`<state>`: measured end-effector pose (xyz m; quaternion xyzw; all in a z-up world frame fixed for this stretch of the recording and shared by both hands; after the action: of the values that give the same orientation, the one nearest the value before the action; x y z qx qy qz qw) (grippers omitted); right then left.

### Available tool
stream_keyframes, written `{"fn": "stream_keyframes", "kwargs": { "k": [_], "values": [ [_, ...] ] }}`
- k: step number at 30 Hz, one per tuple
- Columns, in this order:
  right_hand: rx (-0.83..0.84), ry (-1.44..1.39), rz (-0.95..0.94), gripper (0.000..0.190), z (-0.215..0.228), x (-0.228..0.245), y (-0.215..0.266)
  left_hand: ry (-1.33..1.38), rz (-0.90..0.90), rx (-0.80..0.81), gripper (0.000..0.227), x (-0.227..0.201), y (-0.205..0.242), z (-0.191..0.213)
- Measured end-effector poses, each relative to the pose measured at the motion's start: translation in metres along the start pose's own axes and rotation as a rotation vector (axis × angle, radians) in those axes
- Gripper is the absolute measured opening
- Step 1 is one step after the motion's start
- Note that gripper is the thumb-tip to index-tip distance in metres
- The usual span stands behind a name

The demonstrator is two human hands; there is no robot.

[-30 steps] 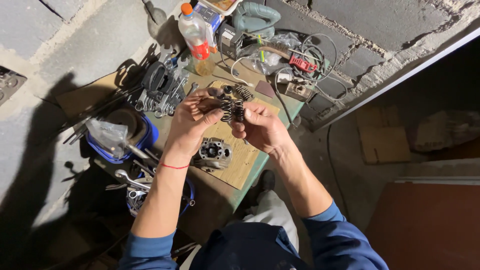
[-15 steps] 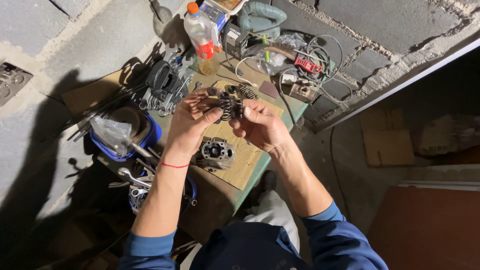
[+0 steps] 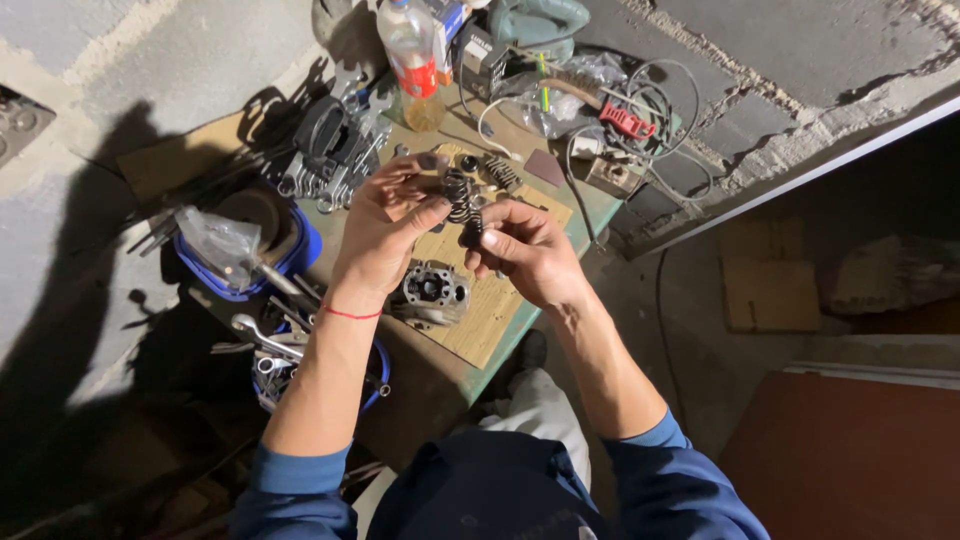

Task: The person handles various small mechanical components, including springs and valve-like parts, on a cluttered workbench. They pick up and examine a metal cylinder head, turning it over to view different sides, and then place it back on the table among other tools and parts.

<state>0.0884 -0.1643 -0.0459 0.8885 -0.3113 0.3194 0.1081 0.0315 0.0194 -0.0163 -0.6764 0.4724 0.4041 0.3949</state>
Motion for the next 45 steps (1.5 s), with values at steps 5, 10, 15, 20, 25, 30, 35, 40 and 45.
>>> {"fn": "stream_keyframes", "kwargs": {
  "k": [5, 10, 15, 20, 25, 30, 35, 40, 45],
  "values": [
    [-0.055, 0.067, 0.045, 0.018, 0.003, -0.006, 0.003, -0.204, -0.032, 0.048, 0.046, -0.003, 0.002, -0.005],
    [-0.103, 0.081, 0.104, 0.017, 0.009, -0.023, 0.007, -0.258, -0.026, 0.063, 0.046, -0.006, 0.005, -0.006],
    [-0.157, 0.023, 0.233, 0.018, 0.006, -0.035, 0.012, -0.329, -0.017, 0.089, 0.046, 0.001, 0.01, -0.002],
    [-0.204, 0.012, 0.265, 0.019, 0.016, -0.049, 0.014, -0.281, -0.04, 0.111, 0.042, 0.013, 0.02, 0.006],
    [-0.282, -0.063, 0.208, 0.022, 0.029, -0.066, 0.015, -0.586, -0.079, 0.121, 0.036, 0.006, 0.028, 0.006],
    [-0.322, -0.1, 0.203, 0.021, 0.042, -0.085, 0.018, -0.803, -0.118, 0.137, 0.028, -0.01, 0.03, -0.008],
    [-0.343, -0.22, 0.134, 0.016, 0.063, -0.116, 0.028, -1.054, -0.218, 0.182, 0.027, 0.0, 0.042, -0.007],
    [-0.412, -0.345, 0.003, 0.017, 0.067, -0.13, 0.034, -1.092, -0.243, 0.23, 0.026, 0.017, 0.053, -0.003],
    [-0.481, -0.297, -0.008, 0.016, 0.088, -0.143, 0.03, -1.196, -0.323, 0.191, 0.024, 0.034, 0.058, -0.005]
  ]
}}
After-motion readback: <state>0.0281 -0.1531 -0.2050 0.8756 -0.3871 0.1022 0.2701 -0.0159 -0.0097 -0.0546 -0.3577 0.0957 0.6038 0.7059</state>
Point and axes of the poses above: each hand's wrist, its own y-axis away from the middle knuckle, its own z-axis out of the back of the hand, x = y × z, the point moved 4 cm from there along -y, towards the middle knuckle, and after that the axes turned 7 degrees about -y, right-handed, at the moved point
